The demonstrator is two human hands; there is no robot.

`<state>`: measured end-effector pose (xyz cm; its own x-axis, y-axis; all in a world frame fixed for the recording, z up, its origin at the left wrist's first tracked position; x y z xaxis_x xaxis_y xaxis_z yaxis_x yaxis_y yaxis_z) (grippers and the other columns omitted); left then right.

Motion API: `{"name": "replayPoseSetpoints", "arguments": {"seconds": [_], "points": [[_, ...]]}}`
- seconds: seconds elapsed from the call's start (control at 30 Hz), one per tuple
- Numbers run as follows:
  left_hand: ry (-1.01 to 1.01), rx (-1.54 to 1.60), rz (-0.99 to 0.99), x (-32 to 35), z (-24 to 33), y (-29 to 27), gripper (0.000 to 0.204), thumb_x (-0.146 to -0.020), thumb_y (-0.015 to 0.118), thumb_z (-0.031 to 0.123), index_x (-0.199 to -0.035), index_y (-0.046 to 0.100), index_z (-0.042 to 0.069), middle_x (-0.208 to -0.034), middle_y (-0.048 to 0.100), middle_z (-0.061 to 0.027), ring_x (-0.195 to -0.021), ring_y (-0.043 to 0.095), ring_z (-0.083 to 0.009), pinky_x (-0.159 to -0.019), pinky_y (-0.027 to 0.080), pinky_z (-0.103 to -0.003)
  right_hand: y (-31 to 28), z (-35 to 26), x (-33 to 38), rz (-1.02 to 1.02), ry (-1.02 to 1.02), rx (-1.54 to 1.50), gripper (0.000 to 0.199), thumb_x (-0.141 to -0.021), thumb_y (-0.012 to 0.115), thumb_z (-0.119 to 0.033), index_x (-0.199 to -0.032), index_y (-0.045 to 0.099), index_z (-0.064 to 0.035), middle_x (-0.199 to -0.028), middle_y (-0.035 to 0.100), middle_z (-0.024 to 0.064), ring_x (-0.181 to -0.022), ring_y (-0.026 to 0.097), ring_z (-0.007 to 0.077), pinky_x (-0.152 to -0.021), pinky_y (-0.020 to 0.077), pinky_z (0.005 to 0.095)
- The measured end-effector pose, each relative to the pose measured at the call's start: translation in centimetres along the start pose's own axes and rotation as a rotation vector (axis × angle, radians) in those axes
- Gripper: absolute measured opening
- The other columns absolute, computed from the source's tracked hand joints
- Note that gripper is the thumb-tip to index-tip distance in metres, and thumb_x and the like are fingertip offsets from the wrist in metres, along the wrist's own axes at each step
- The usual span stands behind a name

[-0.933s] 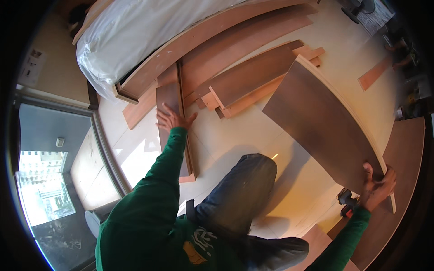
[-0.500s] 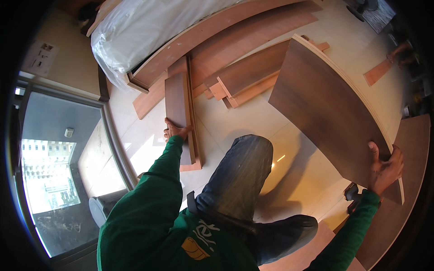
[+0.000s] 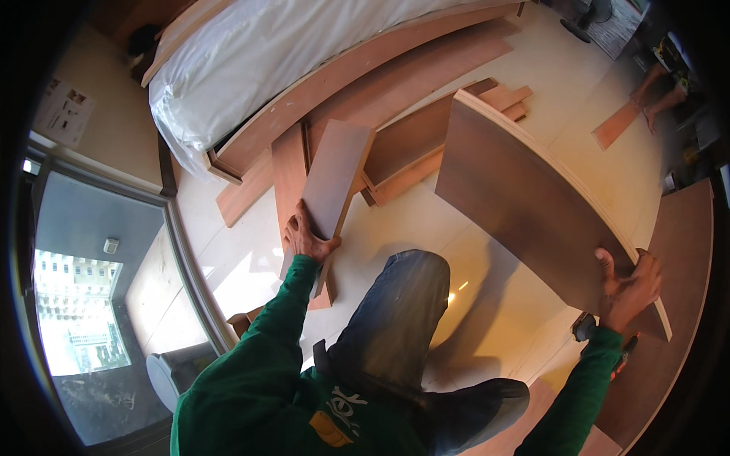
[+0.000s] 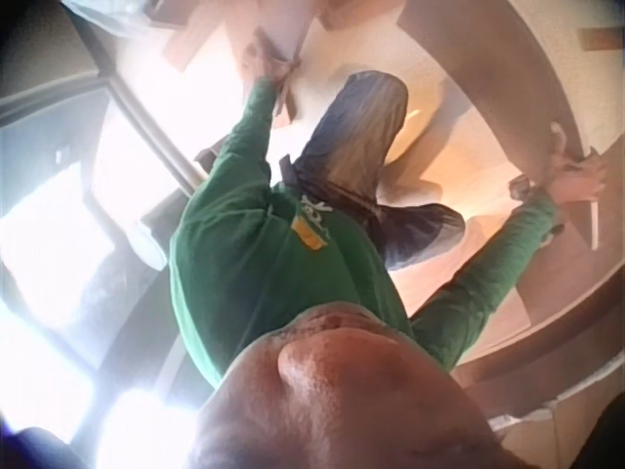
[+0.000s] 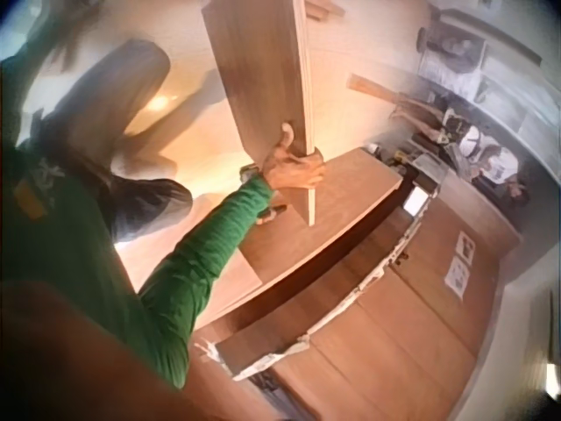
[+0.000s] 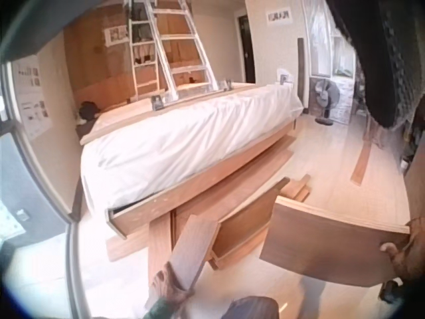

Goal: The person assembles a wooden cabinet by arranging various flat-pack panels on the floor. They use a power drill to secure the pieces together and fit the components into the partially built structure.

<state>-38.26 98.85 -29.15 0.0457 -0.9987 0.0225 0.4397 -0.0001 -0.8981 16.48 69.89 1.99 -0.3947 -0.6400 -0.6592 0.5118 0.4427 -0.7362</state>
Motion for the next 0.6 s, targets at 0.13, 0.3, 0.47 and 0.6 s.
{"name": "replayPoseSetpoints", "arguments": {"seconds": [0.13, 0.3, 0.47, 0.6], "points": [[0.122, 0.034, 0.027, -4.8, 6.9, 1.4, 0.136, -0.048, 0.087, 0.041, -0.163, 0.015, 0.024, -0.141, 0.041, -0.0283, -0.13, 0.04, -0.0453, -0.113, 0.026, -0.056, -0.9, -0.7, 0.5, 0.0, 0.027, -0.041, 0.075, -0.069, 0.082, -0.066, -0.106, 0.065, -0.0035, -0.102, 0.063, 0.0134, -0.098, 0.058, 0.0401, -0.087, 0.0418, 0.0492], [0.309, -0.075, -0.04, -10.5, 15.4, 3.0, 0.137, -0.046, 0.086, 0.043, -0.163, 0.017, 0.025, -0.142, 0.043, -0.0304, -0.129, 0.042, -0.0475, -0.11, 0.027, -0.058, -1.2, -1.2, 1.0, -0.063, 0.063, -0.041, 0.069, -0.07, 0.087, -0.053, -0.11, 0.062, -0.0023, -0.105, 0.064, 0.0149, -0.1, 0.057, 0.0397, -0.091, 0.0411, 0.0482], [0.461, -0.103, -0.116, -14.4, 22.3, 5.6, 0.131, -0.047, 0.083, 0.042, -0.161, 0.021, 0.023, -0.141, 0.043, -0.0306, -0.13, 0.042, -0.0472, -0.108, 0.029, -0.059, -2.2, -2.3, 1.0, -0.061, 0.087, -0.044, 0.072, -0.07, 0.085, -0.059, -0.105, 0.06, -0.001, -0.104, 0.061, 0.0149, -0.099, 0.055, 0.038, -0.093, 0.0402, 0.0476], [0.487, -0.119, -0.189, -15.5, 26.7, 8.3, 0.131, -0.049, 0.084, 0.043, -0.161, 0.021, 0.021, -0.141, 0.044, -0.0292, -0.132, 0.041, -0.0463, -0.109, 0.029, -0.058, -2.0, -1.6, 1.8, -0.076, 0.079, 0.0, 0.076, -0.07, 0.083, -0.063, -0.106, 0.06, -0.0008, -0.102, 0.06, 0.0147, -0.099, 0.055, 0.0373, -0.095, 0.0393, 0.047]]}}
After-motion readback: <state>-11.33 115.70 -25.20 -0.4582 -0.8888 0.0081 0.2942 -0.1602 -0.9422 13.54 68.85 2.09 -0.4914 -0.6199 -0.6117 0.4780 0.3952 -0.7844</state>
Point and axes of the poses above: each hand's wrist, its own x-axis away from the middle knuckle, its own y-axis out of the palm, z = x × y, the point moved 10 cm from there along -x, towards the middle knuckle
